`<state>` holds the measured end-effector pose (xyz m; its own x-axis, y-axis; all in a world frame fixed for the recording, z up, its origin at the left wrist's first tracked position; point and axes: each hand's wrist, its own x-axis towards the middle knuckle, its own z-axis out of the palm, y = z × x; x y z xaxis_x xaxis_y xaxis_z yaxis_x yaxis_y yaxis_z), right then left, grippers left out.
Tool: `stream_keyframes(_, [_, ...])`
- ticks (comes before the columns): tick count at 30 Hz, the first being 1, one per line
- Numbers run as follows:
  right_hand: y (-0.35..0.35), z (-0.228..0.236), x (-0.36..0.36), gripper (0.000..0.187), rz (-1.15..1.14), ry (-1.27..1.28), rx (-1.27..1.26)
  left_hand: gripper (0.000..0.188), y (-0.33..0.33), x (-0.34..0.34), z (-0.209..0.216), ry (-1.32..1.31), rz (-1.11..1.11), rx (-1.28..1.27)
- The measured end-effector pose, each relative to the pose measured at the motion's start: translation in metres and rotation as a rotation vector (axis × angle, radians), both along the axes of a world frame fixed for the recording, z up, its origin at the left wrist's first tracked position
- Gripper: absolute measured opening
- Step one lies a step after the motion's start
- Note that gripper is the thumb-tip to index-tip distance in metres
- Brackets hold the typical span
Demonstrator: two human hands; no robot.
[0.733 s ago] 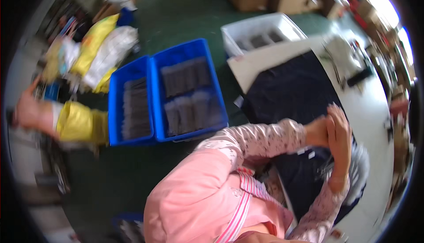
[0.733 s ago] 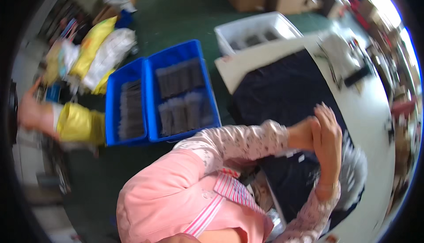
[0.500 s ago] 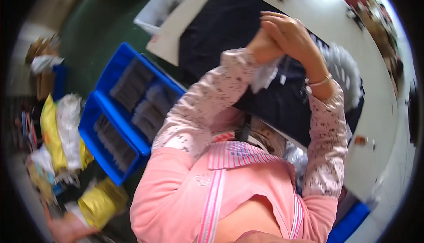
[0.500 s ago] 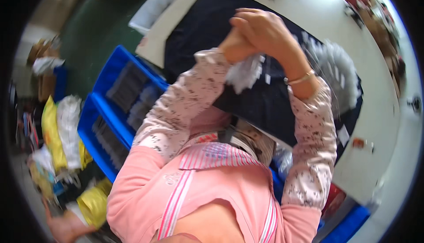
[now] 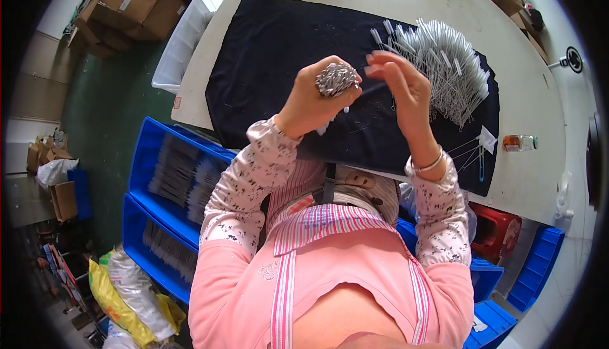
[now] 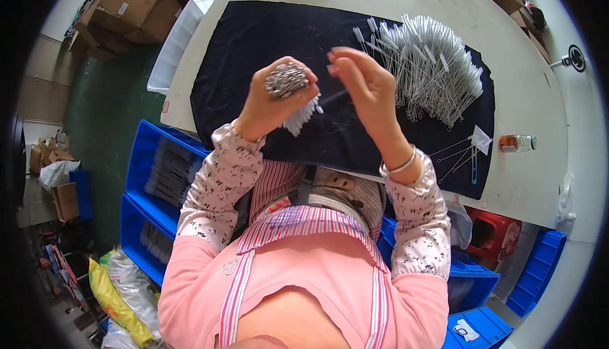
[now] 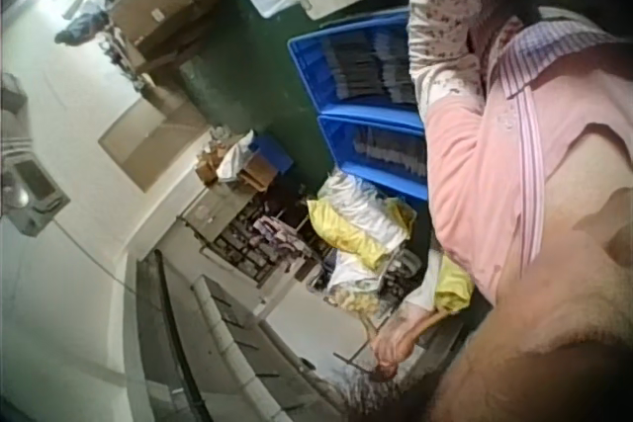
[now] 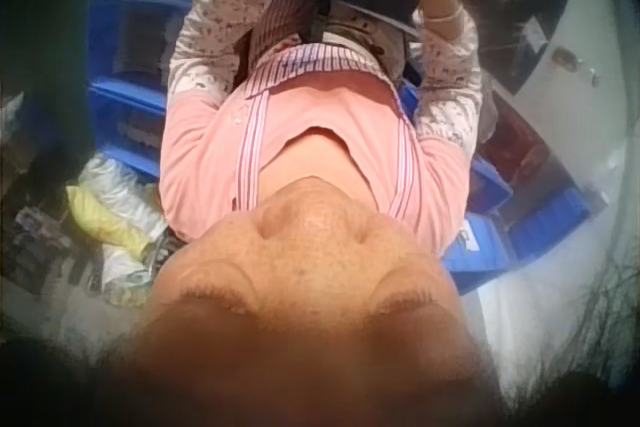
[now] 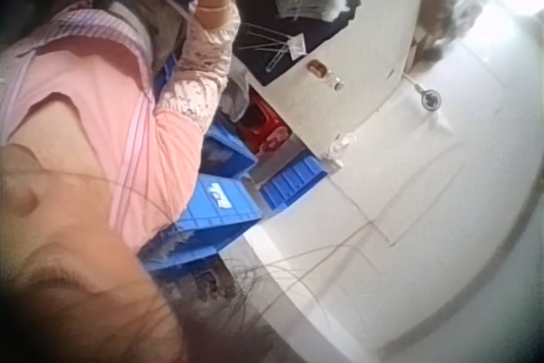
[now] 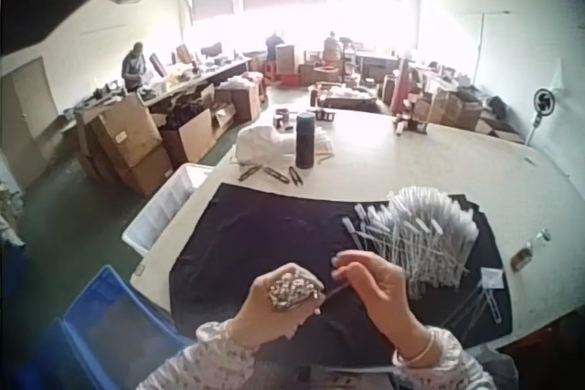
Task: The person gathers bundles of long, thin wire brushes from a table and aligns them by hand. They repeatedly pick up a bundle, straighten the bristles, and place the bundle into a blue plastic bin. The process is repeated continuously throughout the clip.
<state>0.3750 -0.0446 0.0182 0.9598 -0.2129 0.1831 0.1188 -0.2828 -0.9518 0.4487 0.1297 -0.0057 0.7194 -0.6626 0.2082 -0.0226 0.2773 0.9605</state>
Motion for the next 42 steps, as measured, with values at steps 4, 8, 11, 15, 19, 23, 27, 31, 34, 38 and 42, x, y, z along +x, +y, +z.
stream_keyframes(4, [0.001, -0.029, -0.051, 0.065, 0.081, 0.482, 0.595, 0.021, 0.008, -0.022, 0.033, -0.439, -0.040, -0.012])
stream_keyframes(8, [0.003, -0.038, -0.084, 0.069, 0.419, 0.577, 1.632, 0.017, -0.018, -0.070, 0.044, -1.191, -0.178, 0.064])
stream_keyframes(11, [0.001, -0.036, -0.088, 0.047, 0.424, 0.918, 1.669, 0.015, -0.016, -0.105, 0.009, -1.441, -0.182, 0.182])
stream_keyframes(15, [0.012, -0.031, -0.084, 0.032, 0.291, 0.746, 1.012, 0.024, -0.010, -0.118, -0.034, -1.641, -0.102, 0.294])
stream_keyframes(19, [0.019, -0.037, -0.075, 0.038, 0.162, 0.506, 1.014, 0.052, 0.009, -0.120, -0.023, -1.477, 0.036, 0.426])
stream_keyframes(23, [0.012, -0.042, -0.072, 0.047, 0.251, 0.314, 0.875, 0.078, 0.026, -0.126, -0.036, -0.781, 0.311, 0.399])
stream_keyframes(27, [0.028, -0.042, -0.073, 0.049, 0.249, 0.258, 0.791, 0.076, 0.008, -0.140, -0.051, 0.542, -0.046, -0.062])
stream_keyframes(31, [0.039, -0.044, -0.073, 0.047, 0.309, 0.214, 0.725, 0.046, -0.001, -0.145, -0.057, 0.649, -0.151, 0.109])
stream_keyframes(34, [0.034, -0.042, -0.073, 0.045, 0.378, 0.216, 0.615, 0.043, 0.001, -0.148, -0.067, 0.630, -0.146, 0.223])
stream_keyframes(38, [0.030, -0.044, -0.071, 0.042, 0.268, 0.036, 0.660, 0.048, 0.007, -0.144, -0.073, 0.540, -0.083, 0.148])
stream_keyframes(42, [0.028, -0.065, -0.072, 0.036, 0.115, -0.021, 0.751, 0.049, 0.006, -0.141, -0.057, 0.613, -0.039, 0.050])
